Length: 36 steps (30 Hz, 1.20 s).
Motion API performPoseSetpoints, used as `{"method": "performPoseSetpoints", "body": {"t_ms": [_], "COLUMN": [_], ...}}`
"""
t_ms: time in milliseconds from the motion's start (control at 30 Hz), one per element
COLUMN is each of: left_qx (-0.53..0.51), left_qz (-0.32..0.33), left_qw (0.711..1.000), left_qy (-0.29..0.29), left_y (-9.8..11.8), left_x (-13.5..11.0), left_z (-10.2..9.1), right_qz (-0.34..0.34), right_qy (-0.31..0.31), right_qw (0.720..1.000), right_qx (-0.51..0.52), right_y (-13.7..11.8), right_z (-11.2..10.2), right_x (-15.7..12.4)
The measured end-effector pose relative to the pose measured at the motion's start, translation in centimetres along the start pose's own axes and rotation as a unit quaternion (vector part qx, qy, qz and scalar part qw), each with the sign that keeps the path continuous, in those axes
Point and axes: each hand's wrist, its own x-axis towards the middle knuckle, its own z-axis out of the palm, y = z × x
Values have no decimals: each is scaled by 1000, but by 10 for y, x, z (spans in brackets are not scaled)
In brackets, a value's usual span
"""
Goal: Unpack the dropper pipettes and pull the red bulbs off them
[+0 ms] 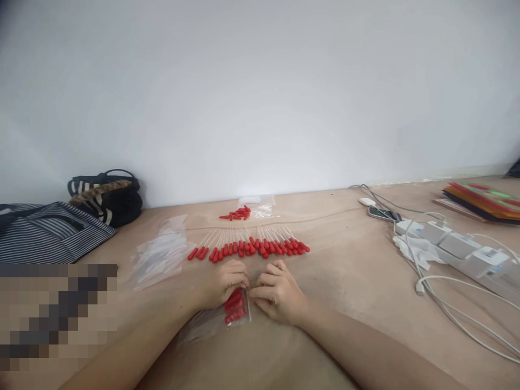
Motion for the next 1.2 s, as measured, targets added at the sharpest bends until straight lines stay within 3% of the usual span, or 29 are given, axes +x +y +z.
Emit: {"method": "performPoseSetpoints", "body": {"t_ms": [567, 1000, 1200], "left_qx": [64, 50, 39], "left_qz": [18, 38, 48], "left_qw": [997, 998, 998], "left_qy": [-36, -17, -13], "left_y": [2, 1, 1], "left_x": [5, 4, 4], "left_z": [-9, -5, -5], "right_qz": [-24, 7, -9], "right_qy": [-16, -26, -37], "right_qw": [999, 999, 999], "right_qx": [-31, -18, -30], "right_y": [-2, 1, 1], "right_z": [-3, 0, -1], "right_x": [2, -1, 1]}}
